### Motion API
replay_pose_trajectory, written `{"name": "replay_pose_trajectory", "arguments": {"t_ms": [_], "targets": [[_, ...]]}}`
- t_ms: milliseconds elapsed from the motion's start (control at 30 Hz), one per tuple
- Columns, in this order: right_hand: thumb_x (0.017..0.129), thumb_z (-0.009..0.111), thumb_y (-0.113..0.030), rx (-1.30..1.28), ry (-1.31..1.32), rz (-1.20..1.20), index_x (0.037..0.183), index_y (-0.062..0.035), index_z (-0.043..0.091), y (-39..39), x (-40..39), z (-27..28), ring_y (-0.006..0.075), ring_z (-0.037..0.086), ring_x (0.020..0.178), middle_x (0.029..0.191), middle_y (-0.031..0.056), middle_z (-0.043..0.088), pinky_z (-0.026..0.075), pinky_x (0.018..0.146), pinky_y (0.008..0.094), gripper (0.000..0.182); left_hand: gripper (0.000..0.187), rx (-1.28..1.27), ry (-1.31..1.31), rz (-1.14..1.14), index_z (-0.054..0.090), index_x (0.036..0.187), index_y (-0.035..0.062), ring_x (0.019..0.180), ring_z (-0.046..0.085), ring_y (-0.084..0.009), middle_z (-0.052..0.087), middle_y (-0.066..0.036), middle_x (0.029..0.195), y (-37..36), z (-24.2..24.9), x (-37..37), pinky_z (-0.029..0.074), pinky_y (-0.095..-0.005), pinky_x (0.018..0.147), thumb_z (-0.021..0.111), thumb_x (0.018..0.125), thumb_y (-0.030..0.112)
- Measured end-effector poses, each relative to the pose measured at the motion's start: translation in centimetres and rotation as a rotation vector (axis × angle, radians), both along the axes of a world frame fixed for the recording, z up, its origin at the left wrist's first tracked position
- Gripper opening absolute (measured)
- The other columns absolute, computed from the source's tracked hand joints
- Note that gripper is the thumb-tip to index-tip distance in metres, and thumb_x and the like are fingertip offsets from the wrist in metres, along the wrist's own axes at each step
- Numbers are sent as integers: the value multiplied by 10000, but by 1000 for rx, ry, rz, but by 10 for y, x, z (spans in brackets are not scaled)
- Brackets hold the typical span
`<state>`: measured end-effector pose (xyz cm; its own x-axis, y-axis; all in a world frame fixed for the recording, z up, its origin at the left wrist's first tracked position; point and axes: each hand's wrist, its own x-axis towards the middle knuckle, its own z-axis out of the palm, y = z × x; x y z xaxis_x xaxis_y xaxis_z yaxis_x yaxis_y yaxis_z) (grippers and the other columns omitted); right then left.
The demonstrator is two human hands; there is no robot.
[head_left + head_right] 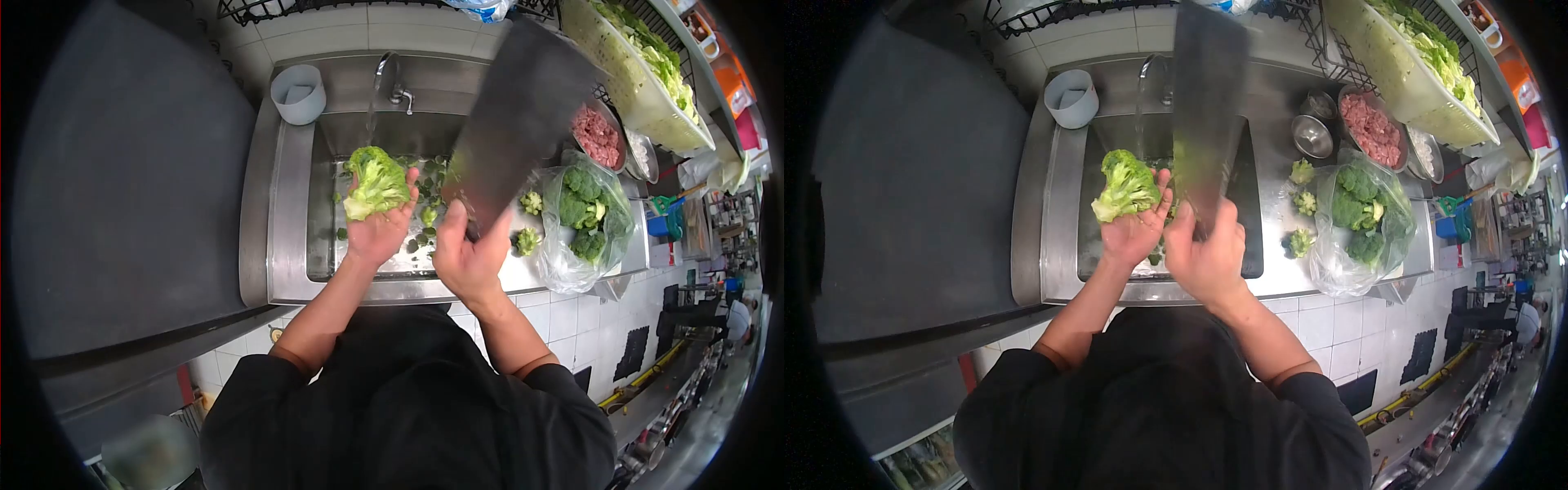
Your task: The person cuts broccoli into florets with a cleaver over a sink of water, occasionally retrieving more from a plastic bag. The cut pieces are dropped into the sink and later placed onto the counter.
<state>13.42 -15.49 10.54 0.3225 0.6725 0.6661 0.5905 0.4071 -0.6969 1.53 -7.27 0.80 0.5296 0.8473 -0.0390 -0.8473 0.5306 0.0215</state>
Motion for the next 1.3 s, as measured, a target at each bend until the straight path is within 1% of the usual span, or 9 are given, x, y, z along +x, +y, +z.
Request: {"name": "replay_pose_trajectory", "arguments": {"t_ms": [67,233,300,433,633,800,1000,1133,1300], "targets": [[869,728,-26,41,-45,16,1103,69,551,-10,-4,1,273,679,576,756,135,685,512,522,353,309,466,-2,-6,12,668,1267,91,1314,563,-312,684,-105,1291,5,0,-2,465,-422,1106,527,1050,478],[857,707,-39,89,-247,148,1124,35,551,6,-9,4,318,656,568,750,164,660,508,509,403,318,365,177,171,-12,637,1274,126,1144,647,-167,709,-36,1205,14,1,-5,513,-379,1012,507,1071,400],[888,679,-58,-185,-368,182,1107,17,552,18,-5,3,342,658,569,726,169,661,516,515,431,264,362,287,245,-82,640,1243,106,1080,680,-177,711,-45,1191,17,2,-12,545,-368,951,509,1069,395],[920,647,-9,-273,-380,191,1174,33,513,18,5,0,295,675,540,674,146,661,492,488,385,291,377,282,443,-105,626,1276,65,1056,697,-186,711,-67,1171,26,5,-19,557,-362,930,519,1061,355],[910,670,-77,-132,-125,154,1105,14,558,3,-1,13,320,667,551,649,130,642,513,510,417,243,376,345,273,-194,623,1302,52,1104,693,-198,714,-86,1200,28,6,-23,547,-373,961,519,1059,319],[913,661,-90,-347,-265,146,1118,-13,531,9,2,-13,373,663,563,657,164,651,521,517,452,254,380,324,240,-179,626,1301,51,1115,690,-208,715,-83,1207,29,5,-24,541,-379,976,526,1056,323],[924,642,-72,-374,-29,-3,1122,-11,511,6,17,-8,396,673,587,675,197,654,523,515,470,245,364,145,202,-104,649,1246,90,1111,678,-221,712,-64,1200,26,-5,-26,533,-370,984,556,1047,381],[890,682,-45,0,-130,57,1080,49,561,-11,-6,3,328,653,529,683,155,647,516,503,422,244,444,-12,115,27,626,1303,109,1103,664,-242,684,-125,1239,14,5,-6,544,-419,959,484,1064,456],[952,631,-48,-201,-187,139,1159,54,505,11,-12,-25,330,706,581,702,177,680,527,515,398,263,460,271,71,-64,610,1318,94,1138,662,-237,683,-104,1262,4,21,-1,544,-396,978,457,1076,454]]}}
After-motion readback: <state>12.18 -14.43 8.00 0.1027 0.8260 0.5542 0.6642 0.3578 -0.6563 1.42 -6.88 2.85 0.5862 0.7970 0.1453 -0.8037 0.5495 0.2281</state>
